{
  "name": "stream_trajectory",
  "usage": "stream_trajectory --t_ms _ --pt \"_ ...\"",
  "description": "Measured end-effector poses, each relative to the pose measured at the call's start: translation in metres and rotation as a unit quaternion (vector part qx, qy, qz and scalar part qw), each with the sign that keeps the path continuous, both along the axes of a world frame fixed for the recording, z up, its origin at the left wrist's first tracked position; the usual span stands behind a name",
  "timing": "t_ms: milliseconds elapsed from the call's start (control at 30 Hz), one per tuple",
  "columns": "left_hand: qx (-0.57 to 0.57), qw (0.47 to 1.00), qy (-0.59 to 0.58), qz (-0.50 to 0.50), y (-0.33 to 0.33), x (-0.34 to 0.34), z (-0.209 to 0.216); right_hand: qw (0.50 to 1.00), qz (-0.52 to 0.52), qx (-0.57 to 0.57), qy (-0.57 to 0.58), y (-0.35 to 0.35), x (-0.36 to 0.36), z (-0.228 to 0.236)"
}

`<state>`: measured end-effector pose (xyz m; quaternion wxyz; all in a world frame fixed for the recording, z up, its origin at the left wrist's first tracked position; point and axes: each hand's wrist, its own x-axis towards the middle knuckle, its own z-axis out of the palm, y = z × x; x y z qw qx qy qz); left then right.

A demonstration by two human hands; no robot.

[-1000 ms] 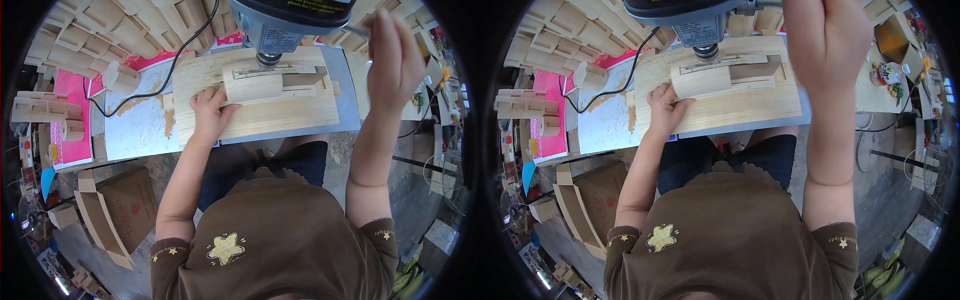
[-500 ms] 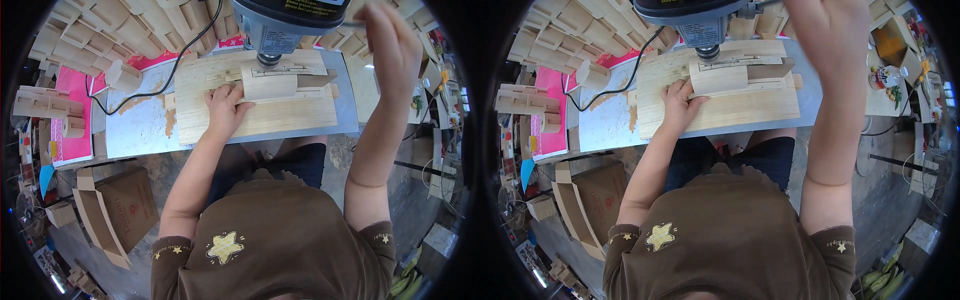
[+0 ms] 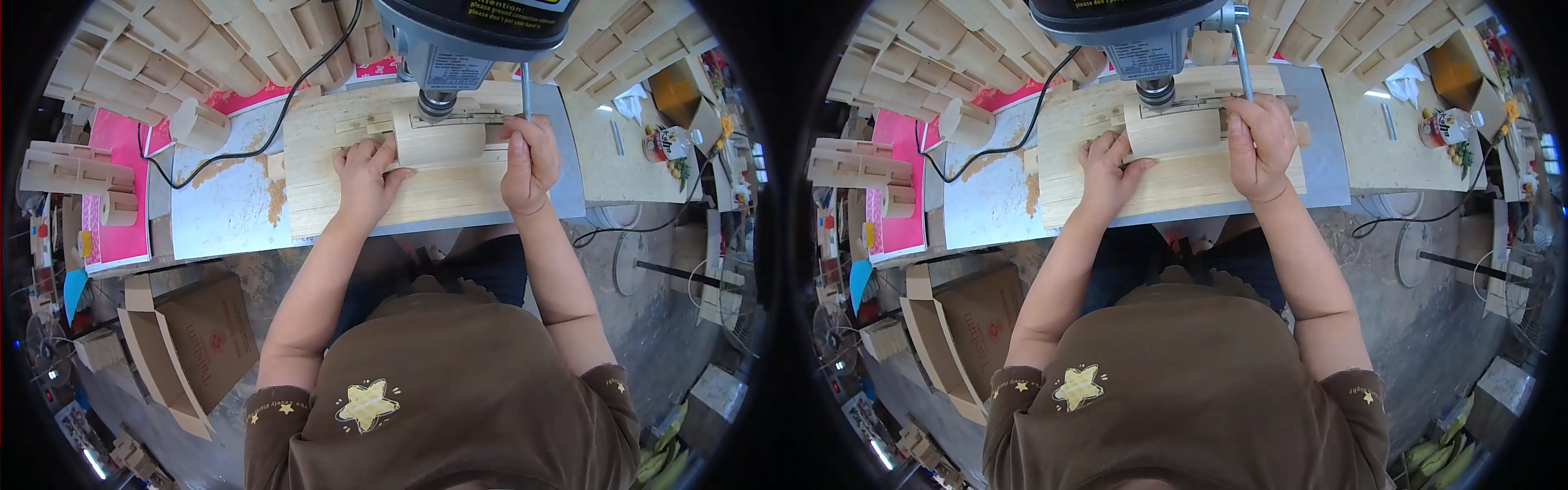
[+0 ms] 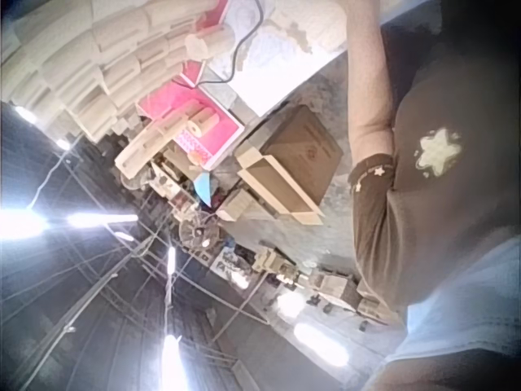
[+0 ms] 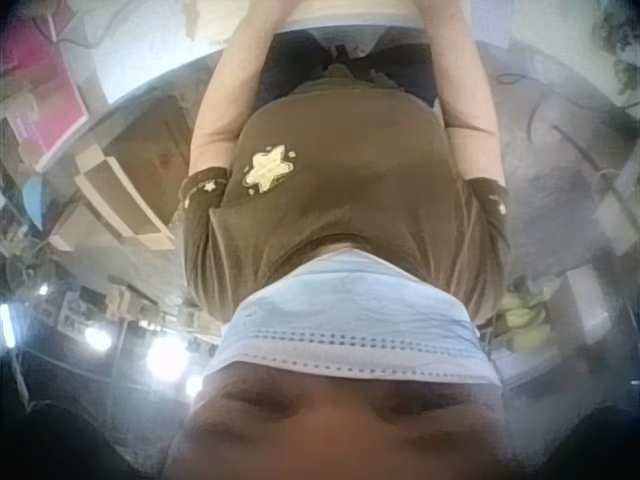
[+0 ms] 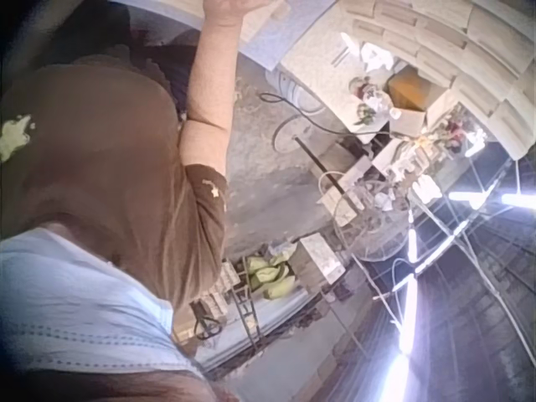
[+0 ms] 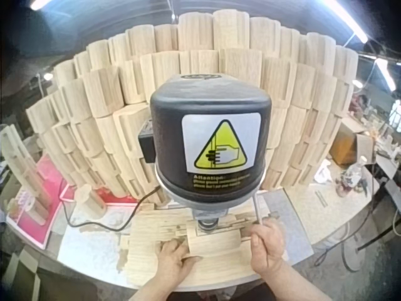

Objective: Using a drill press to drill holes into cylindrical wooden blocks.

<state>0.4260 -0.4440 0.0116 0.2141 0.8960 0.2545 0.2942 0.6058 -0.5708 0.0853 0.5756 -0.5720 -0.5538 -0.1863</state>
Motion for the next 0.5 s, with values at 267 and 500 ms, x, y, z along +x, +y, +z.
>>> stream_trajectory --t_ms 267,500 --pt "-0.001 1.0 0.0 0.013 0.001 -0.003 -0.001 0.999 -0.005 0.005 -0.039 -0.007 0.005 0.072" --pt "-0.126 0.992 0.002 -0.009 0.004 0.005 0.013 0.994 -0.002 -0.081 0.073 0.065 0.047 0.169"
